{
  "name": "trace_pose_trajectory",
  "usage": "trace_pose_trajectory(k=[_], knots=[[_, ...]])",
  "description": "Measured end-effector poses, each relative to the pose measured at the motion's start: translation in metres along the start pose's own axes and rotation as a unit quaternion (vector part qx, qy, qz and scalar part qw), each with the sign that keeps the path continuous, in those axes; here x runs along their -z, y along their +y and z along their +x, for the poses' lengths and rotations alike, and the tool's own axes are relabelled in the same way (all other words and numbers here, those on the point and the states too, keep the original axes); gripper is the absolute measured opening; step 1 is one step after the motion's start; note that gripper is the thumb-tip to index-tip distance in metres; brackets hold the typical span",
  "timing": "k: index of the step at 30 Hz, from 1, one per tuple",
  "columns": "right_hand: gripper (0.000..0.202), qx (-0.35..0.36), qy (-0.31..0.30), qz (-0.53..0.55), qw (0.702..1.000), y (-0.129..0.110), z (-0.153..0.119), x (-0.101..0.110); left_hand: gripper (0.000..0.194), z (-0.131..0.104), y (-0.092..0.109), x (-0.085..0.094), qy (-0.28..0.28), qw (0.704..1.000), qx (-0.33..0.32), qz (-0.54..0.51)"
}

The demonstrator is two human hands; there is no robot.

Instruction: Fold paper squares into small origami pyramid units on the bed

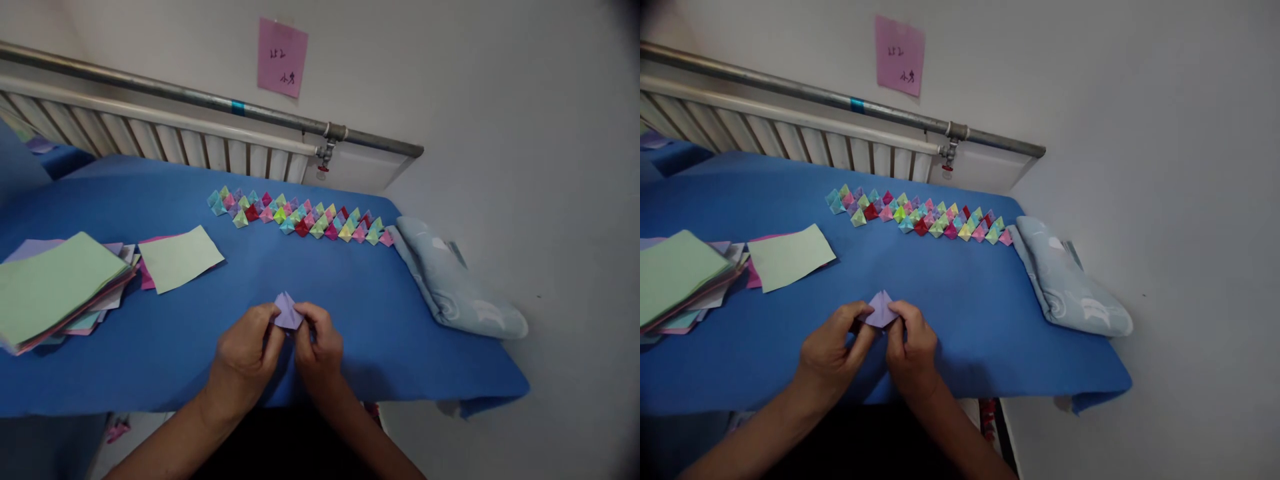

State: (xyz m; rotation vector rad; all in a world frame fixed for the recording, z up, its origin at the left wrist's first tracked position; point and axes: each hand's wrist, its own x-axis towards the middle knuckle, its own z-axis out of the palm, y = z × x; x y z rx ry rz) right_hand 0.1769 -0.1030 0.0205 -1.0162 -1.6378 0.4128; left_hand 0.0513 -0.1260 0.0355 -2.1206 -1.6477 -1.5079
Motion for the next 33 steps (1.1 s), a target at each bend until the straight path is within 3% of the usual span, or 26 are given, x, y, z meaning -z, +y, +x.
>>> trace_pose_trajectory(k=[5, 10, 14, 20, 23, 27, 29, 33], knots=[[0.027, -0.073, -0.001, 0.080, 0.994, 0.001, -0.004, -0.001, 0.018, 0.002, 0.004, 0.005, 0.002, 0.999, 0.016, -0.048], [0.022, -0.112, -0.017, 0.169, 0.979, 0.001, -0.006, -0.004, 0.017, 0.003, 0.005, 0.014, -0.030, 0.982, 0.122, -0.140], [0.021, -0.095, -0.033, 0.164, 0.981, -0.001, -0.004, -0.001, 0.015, 0.004, 0.003, 0.018, -0.079, 0.933, 0.254, -0.242], [0.026, -0.073, -0.108, 0.171, 0.977, 0.001, -0.002, 0.006, 0.023, 0.004, 0.001, 0.010, -0.066, 0.860, 0.388, -0.324], [0.023, -0.118, -0.127, 0.226, 0.959, 0.005, -0.001, 0.007, 0.023, 0.003, -0.002, 0.010, -0.066, 0.843, 0.415, -0.336], [0.016, -0.256, -0.070, 0.308, 0.914, 0.004, 0.007, 0.008, 0.024, 0.004, -0.004, 0.014, -0.073, 0.843, 0.416, -0.332], [0.017, -0.297, -0.100, 0.274, 0.909, 0.001, 0.013, 0.009, 0.024, 0.004, -0.005, 0.016, -0.086, 0.846, 0.412, -0.329], [0.017, -0.294, -0.167, 0.208, 0.918, -0.007, 0.020, 0.010, 0.022, 0.000, -0.006, 0.016, -0.125, 0.851, 0.396, -0.322]])
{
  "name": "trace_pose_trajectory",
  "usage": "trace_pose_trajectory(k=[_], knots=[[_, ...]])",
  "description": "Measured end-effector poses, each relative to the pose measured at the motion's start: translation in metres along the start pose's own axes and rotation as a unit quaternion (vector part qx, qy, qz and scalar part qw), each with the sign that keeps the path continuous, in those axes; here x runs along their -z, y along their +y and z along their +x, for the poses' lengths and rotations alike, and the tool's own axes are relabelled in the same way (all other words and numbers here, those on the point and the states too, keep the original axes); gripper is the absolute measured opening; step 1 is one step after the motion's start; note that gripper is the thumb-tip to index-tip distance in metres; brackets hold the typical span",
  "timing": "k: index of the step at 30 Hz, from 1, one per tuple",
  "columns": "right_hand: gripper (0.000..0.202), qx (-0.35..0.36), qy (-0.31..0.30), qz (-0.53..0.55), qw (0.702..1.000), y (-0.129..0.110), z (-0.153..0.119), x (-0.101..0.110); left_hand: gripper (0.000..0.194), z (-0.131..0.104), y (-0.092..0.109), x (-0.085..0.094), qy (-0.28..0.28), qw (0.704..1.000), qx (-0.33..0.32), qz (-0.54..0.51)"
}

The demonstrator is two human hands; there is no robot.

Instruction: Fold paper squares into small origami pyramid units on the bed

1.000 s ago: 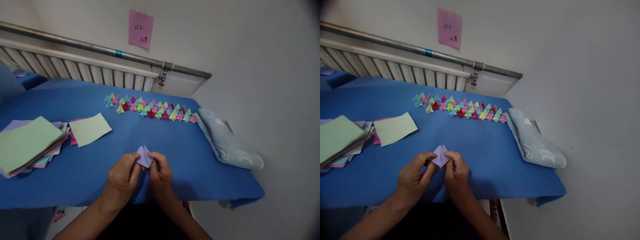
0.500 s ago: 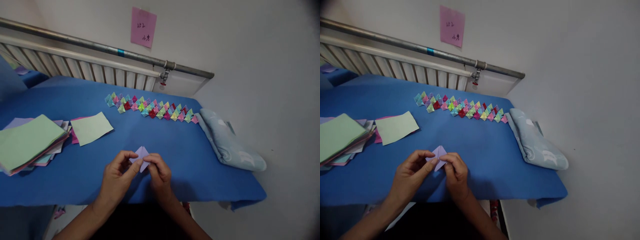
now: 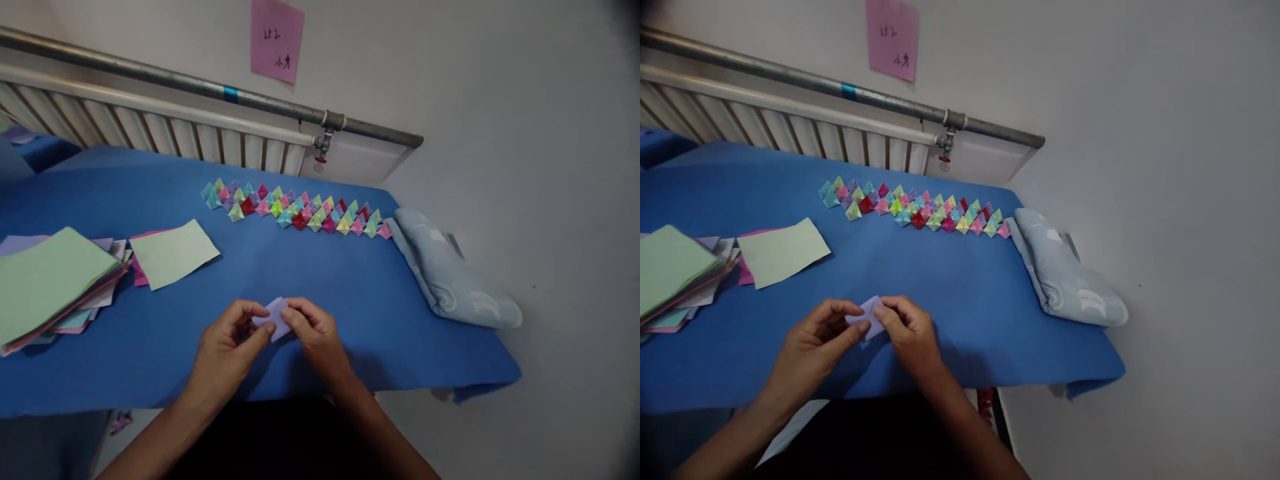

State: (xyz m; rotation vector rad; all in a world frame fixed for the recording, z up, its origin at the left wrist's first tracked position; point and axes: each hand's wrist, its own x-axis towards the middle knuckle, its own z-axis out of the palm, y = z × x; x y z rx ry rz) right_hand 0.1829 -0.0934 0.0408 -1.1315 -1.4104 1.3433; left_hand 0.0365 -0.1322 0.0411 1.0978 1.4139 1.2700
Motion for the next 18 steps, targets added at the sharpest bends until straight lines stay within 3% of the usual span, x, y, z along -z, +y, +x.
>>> trace_pose_trajectory(k=[7, 11, 18], knots=[[0.019, 0.022, 0.036, -0.022, 0.999, -0.0001, -0.0045, -0.0044, 0.028, 0.0028, -0.0005, -0.0027, -0.030, 0.995, 0.022, -0.089], [0.018, 0.048, 0.044, -0.051, 0.997, 0.0023, -0.0049, -0.0043, 0.021, 0.0047, 0.0043, -0.0005, -0.051, 0.998, 0.030, -0.039], [0.015, 0.019, 0.003, -0.006, 1.000, 0.0005, -0.0030, -0.0057, 0.022, 0.0071, 0.0031, 0.0055, -0.057, 0.998, 0.033, -0.010]])
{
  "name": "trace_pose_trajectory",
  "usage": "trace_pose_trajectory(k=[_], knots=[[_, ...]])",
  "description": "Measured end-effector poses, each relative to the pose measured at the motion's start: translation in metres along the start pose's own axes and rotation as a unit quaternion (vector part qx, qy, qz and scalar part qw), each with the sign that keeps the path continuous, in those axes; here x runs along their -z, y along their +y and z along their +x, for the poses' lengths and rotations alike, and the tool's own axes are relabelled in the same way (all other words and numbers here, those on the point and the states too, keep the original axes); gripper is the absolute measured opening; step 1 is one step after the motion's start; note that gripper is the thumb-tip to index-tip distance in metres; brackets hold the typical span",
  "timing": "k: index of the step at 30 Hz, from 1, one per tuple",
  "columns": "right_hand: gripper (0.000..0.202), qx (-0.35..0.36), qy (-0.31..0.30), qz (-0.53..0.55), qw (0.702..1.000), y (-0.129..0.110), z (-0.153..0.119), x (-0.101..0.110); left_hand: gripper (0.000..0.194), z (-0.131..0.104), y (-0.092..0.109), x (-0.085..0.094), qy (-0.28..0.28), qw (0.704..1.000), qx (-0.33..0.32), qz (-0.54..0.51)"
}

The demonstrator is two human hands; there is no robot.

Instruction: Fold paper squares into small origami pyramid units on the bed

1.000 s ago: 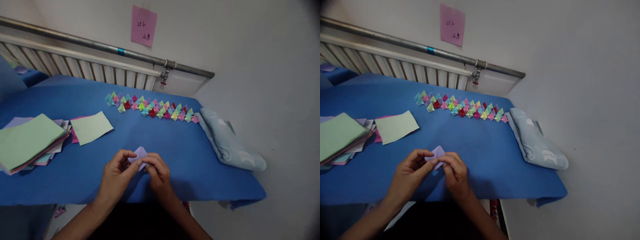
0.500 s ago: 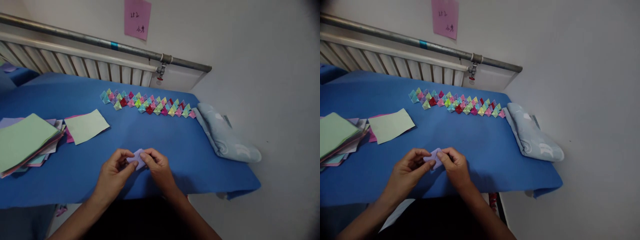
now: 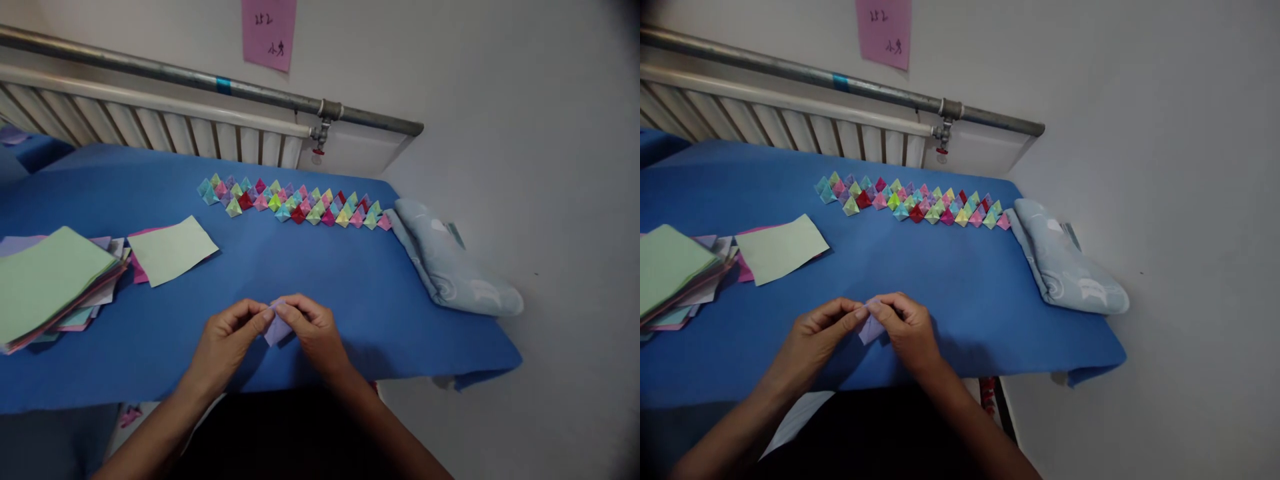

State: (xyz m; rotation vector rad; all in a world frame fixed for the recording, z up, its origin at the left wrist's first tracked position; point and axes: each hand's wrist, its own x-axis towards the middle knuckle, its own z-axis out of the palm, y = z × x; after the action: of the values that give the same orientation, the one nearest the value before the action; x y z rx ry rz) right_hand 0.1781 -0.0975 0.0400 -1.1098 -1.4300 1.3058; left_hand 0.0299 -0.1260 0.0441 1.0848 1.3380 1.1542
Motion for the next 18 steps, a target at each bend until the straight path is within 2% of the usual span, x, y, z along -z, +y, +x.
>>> trace_pose_trajectory(k=[6, 9, 15, 18], knots=[[0.018, 0.012, 0.041, -0.027, 0.999, 0.002, 0.000, -0.001, 0.025, -0.001, -0.002, -0.007, -0.021, 1.000, 0.008, -0.013], [0.020, 0.009, 0.072, -0.031, 0.997, 0.004, 0.001, -0.001, 0.025, -0.001, -0.004, -0.013, -0.039, 0.998, 0.039, -0.022], [0.027, -0.033, 0.125, -0.013, 0.992, 0.006, 0.007, 0.000, 0.016, 0.001, -0.011, -0.021, -0.072, 0.990, 0.082, -0.091], [0.029, -0.064, 0.117, -0.018, 0.991, 0.008, 0.010, 0.002, 0.015, 0.005, -0.017, -0.021, -0.073, 0.986, 0.100, -0.111]])
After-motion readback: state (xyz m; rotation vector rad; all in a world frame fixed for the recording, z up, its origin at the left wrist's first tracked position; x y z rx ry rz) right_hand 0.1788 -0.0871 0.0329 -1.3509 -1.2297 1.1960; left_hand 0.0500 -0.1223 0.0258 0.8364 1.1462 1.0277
